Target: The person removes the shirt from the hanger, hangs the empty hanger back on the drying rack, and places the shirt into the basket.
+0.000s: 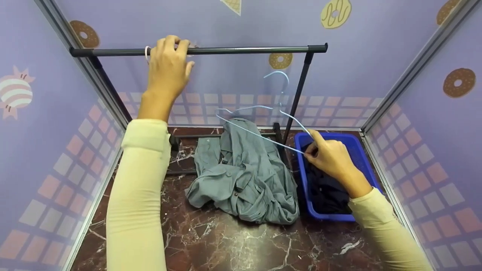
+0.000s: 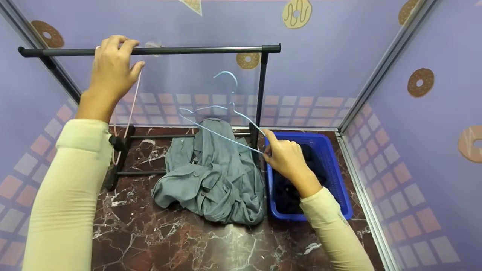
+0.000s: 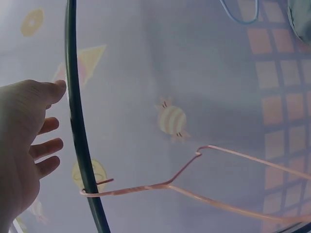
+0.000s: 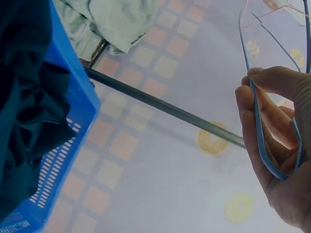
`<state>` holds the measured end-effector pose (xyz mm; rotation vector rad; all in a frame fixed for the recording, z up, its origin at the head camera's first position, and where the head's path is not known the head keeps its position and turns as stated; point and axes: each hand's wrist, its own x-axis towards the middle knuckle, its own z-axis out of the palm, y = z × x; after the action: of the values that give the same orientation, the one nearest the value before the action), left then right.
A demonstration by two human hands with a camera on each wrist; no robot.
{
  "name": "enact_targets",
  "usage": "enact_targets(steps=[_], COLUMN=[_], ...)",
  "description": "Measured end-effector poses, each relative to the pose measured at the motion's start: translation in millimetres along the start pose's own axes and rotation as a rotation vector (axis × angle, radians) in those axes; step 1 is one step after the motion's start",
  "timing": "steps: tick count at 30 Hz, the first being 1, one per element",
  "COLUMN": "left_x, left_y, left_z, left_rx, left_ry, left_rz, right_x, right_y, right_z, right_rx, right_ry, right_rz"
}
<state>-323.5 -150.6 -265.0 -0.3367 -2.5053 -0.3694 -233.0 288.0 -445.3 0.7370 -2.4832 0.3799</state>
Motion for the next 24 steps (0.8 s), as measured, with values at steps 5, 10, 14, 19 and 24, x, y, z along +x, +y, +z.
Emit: enact_targets(steps=[5, 10, 14, 19, 24], left_x=[8.0, 10.8, 14.8, 18.8, 20.3], left_y=[-6.4, -8.1, -7.2, -7.5, -6.8], left_z=[4.6, 8.0, 9.5, 8.7, 9.0], left_rx=[0.004, -0.002, -0.002, 0.015, 0.005], left_ry=[0.041, 0.057, 0.06, 0.06, 0.053], left_rz=[-0.002, -0.032, -0.054, -0.084, -0.098], right_x=[14.0, 30.6, 47.9, 70.9, 88.5], right_y=[-4, -7, -14, -23, -30], right_z=[-6, -13, -17, -19, -17], right_rx=[-0.006, -0.024, -0.053, -0.072, -0.083], right_ry=[0.01, 0.033, 0.068, 0.068, 0.038], right_rz=[-0.011, -0.017, -0.001, 0.035, 0.071])
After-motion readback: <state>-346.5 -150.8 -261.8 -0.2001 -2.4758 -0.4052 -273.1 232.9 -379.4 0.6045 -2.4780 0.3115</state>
